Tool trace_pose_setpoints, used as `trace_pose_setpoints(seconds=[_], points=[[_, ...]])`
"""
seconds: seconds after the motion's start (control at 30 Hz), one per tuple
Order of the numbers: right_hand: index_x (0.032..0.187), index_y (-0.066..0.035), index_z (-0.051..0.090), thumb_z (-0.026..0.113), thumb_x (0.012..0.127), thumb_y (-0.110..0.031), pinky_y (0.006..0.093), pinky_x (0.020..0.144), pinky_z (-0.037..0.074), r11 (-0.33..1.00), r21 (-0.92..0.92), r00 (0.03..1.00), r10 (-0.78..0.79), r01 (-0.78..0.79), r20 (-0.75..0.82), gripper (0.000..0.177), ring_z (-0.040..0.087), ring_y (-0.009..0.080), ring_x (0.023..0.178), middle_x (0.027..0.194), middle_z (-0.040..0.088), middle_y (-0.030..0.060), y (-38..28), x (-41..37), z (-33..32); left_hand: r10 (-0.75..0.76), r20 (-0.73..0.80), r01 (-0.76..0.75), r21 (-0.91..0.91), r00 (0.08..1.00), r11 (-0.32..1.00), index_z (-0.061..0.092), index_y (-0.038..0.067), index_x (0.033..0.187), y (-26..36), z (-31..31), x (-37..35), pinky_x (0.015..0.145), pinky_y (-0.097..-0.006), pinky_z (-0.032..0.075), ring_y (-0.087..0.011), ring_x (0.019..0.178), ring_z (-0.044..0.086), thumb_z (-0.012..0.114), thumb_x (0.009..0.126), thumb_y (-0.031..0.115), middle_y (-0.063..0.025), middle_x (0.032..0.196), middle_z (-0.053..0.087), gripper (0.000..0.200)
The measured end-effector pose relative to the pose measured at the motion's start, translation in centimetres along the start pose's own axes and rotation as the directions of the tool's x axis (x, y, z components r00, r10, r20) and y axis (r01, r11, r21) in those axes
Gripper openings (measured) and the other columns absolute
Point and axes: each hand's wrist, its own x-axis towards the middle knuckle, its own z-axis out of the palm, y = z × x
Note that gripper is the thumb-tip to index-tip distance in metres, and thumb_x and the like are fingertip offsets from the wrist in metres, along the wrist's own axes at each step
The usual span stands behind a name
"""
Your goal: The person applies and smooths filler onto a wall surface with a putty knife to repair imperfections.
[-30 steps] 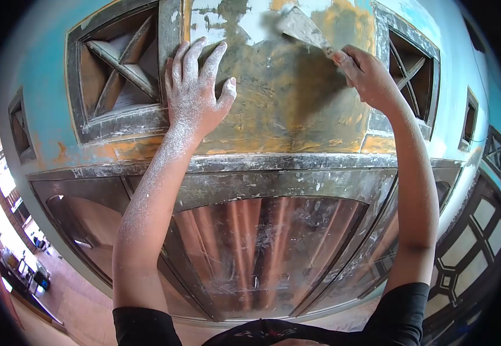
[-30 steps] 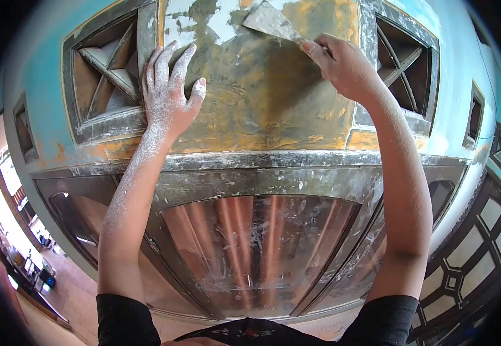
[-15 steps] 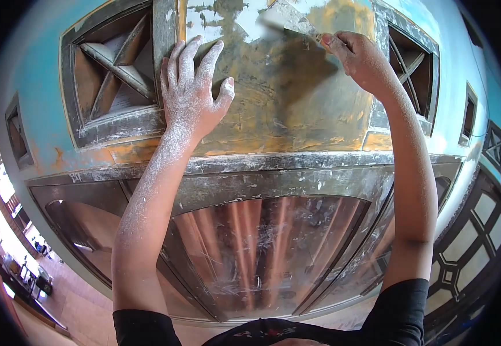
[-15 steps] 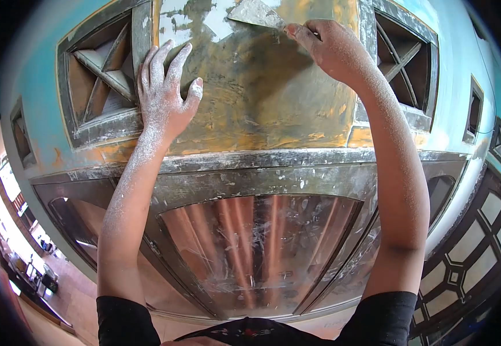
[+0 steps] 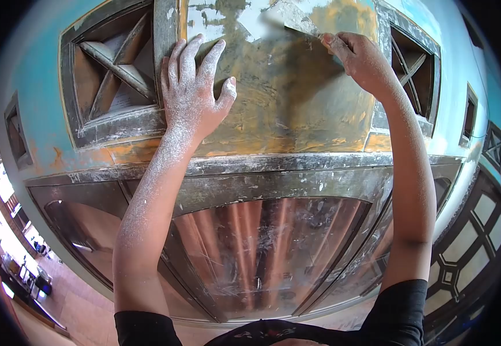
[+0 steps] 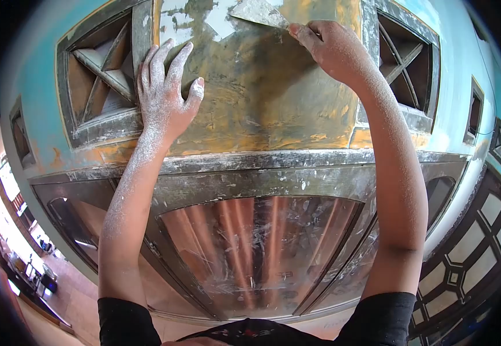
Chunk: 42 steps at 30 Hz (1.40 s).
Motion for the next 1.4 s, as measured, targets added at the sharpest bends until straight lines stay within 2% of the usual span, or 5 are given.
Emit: trace_pose_setpoints(seconds=[0.83, 0.93, 1.27, 1.33, 1.4], points=[[0.124, -0.002, 0.070, 0.061, 0.101, -0.047, 0.0452, 0.079, 0.055, 0.978, 0.089, 0.978, 0.182, -0.191, 0.100, 0.051, 0.070, 0.0332, 0.083, 0.087, 0.069, 0.0195, -2.4, -1.6, 1.2, 0.002, -0.038, -0.002, 0.005, 0.999, 1.000, 0.055, 0.019, 0.147, 0.0, 0.0, 0.1, 0.119, -0.0534, 0.030, -0.0393, 0.143, 0.037, 0.071, 0.090, 0.028, -0.0161, 0.151, 0.044, 0.060], [0.151, 0.002, 0.045, 0.078, 0.079, -0.006, 0.0409, 0.080, 0.058, 0.987, -0.144, 0.963, -0.027, 0.068, 0.268, 0.080, 0.068, 0.0337, 0.094, 0.111, 0.064, 0.0177, -3.4, -2.0, 1.5, 0.002, -0.037, -0.002, 0.005, 0.999, 1.000, 0.056, 0.019, 0.147, 0.1, 0.0, 0.0, 0.119, -0.0533, 0.030, -0.0391, 0.143, 0.037, 0.071, 0.090, 0.029, -0.0160, 0.151, 0.044, 0.060], [0.147, 0.002, 0.050, 0.073, 0.084, -0.008, 0.0406, 0.080, 0.059, 0.946, -0.293, 0.971, -0.070, 0.138, 0.231, 0.068, 0.069, 0.0309, 0.091, 0.105, 0.064, 0.0160, -3.8, -2.1, 1.9, 0.005, -0.048, -0.004, 0.022, 0.999, 1.000, 0.056, 0.022, 0.147, -0.1, 0.1, 0.0, 0.118, -0.0536, 0.031, -0.0393, 0.143, 0.038, 0.071, 0.090, 0.031, -0.0166, 0.150, 0.044, 0.060], [0.143, 0.001, 0.053, 0.072, 0.087, -0.010, 0.0419, 0.076, 0.059, 0.760, -0.451, 0.866, -0.495, 0.468, 0.065, 0.060, 0.071, 0.0292, 0.083, 0.099, 0.065, 0.0159, -1.6, -2.3, 3.4, 0.002, -0.047, -0.002, 0.018, 0.999, 1.000, 0.056, 0.021, 0.147, 0.0, 0.1, -0.1, 0.118, -0.0536, 0.031, -0.0393, 0.143, 0.038, 0.071, 0.090, 0.031, -0.0165, 0.150, 0.044, 0.060], [0.139, 0.000, 0.056, 0.069, 0.093, -0.018, 0.0410, 0.073, 0.059, 0.918, -0.261, 0.953, -0.278, 0.300, 0.118, 0.052, 0.070, 0.0275, 0.079, 0.096, 0.066, 0.0158, -2.4, -1.9, 2.5, -0.002, -0.053, 0.003, 0.021, 0.999, 1.000, 0.056, 0.021, 0.147, -0.1, 0.2, 0.0, 0.118, -0.0536, 0.031, -0.0393, 0.142, 0.038, 0.071, 0.090, 0.031, -0.0165, 0.150, 0.044, 0.060]])
